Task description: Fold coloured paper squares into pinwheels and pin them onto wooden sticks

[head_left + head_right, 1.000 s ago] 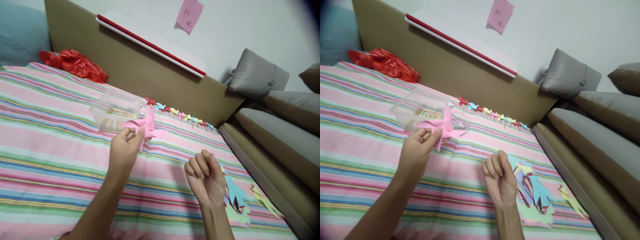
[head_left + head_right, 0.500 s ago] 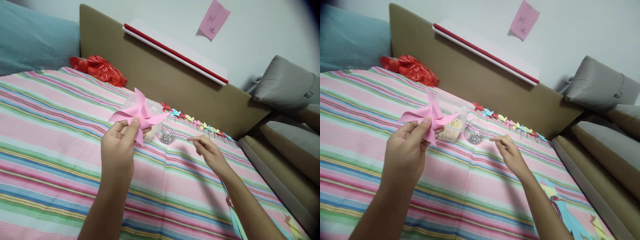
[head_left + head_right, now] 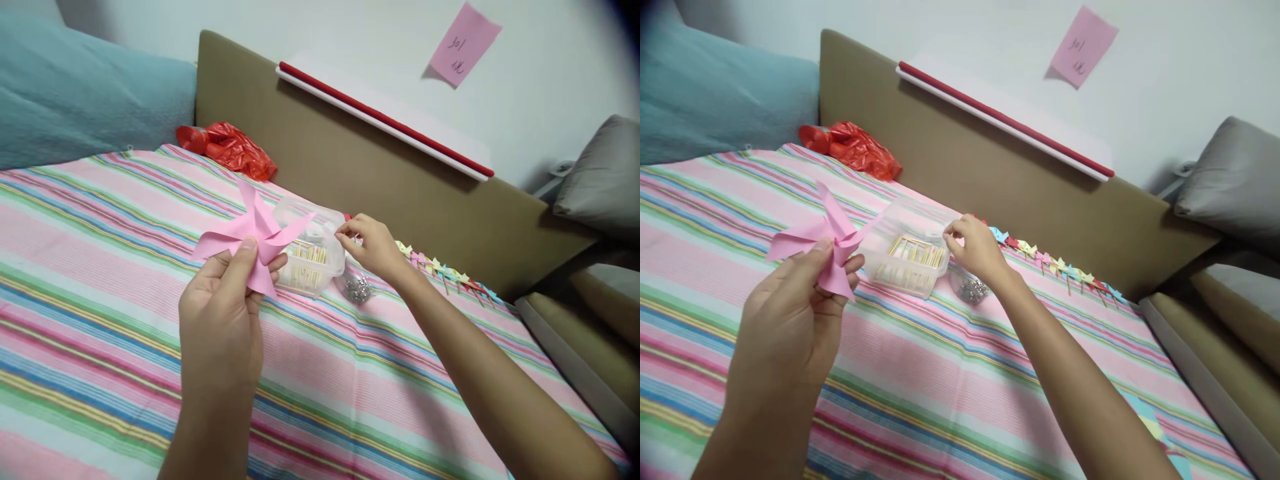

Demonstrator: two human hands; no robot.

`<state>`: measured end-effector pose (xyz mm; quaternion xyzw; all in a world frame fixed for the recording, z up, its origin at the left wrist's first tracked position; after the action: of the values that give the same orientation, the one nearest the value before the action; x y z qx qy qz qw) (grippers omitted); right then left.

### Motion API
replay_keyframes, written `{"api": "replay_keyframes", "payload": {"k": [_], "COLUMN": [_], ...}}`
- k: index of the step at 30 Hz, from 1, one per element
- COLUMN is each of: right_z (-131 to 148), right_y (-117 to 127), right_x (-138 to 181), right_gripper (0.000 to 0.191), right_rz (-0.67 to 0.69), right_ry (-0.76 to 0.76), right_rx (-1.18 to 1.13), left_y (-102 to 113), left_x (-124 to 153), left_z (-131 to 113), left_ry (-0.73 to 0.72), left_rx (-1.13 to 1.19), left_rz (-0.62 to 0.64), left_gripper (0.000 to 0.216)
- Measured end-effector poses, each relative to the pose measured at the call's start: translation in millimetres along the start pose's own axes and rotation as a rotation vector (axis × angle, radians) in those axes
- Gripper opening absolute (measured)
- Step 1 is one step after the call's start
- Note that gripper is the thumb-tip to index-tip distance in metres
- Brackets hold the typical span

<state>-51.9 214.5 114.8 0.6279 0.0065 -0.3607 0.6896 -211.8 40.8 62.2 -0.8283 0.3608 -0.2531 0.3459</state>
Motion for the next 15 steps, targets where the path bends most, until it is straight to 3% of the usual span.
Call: {"api": "replay_keyframes", "payload": {"k": [5,9,15], "right_z": [1,-6,-7], "right_y": [-12,-20,-21], "right_x": [-3,15,35], "right_gripper": [0.008,0.010,0.013], "right_rz": [0.247,0.405,0.404], "right_ry": [0.154,0.151,0.071], "right_rx": [0.104,0.034,-0.056], "left_y": [4,6,4], "left_x": [-1,-1,0], "left_z": [1,2,8], "left_ry": [0.010,0.011,0.040], "left_rx": [-0.023,-0.052,-0.069], "left_rz": [-0.043,-0.049,-0.025], "left_gripper": [0.013,0.016,0.017]}}
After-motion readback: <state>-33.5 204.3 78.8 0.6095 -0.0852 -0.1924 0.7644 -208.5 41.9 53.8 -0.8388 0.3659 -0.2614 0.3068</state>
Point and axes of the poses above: each hand's wrist, its own x-axis away from the middle knuckle, its own y-axis out of the back of the hand, z = x × y, the point moved 7 cm from there along -x, towards the middle knuckle, and after that the axes turned 12 degrees about y, right-handed, at the moved point
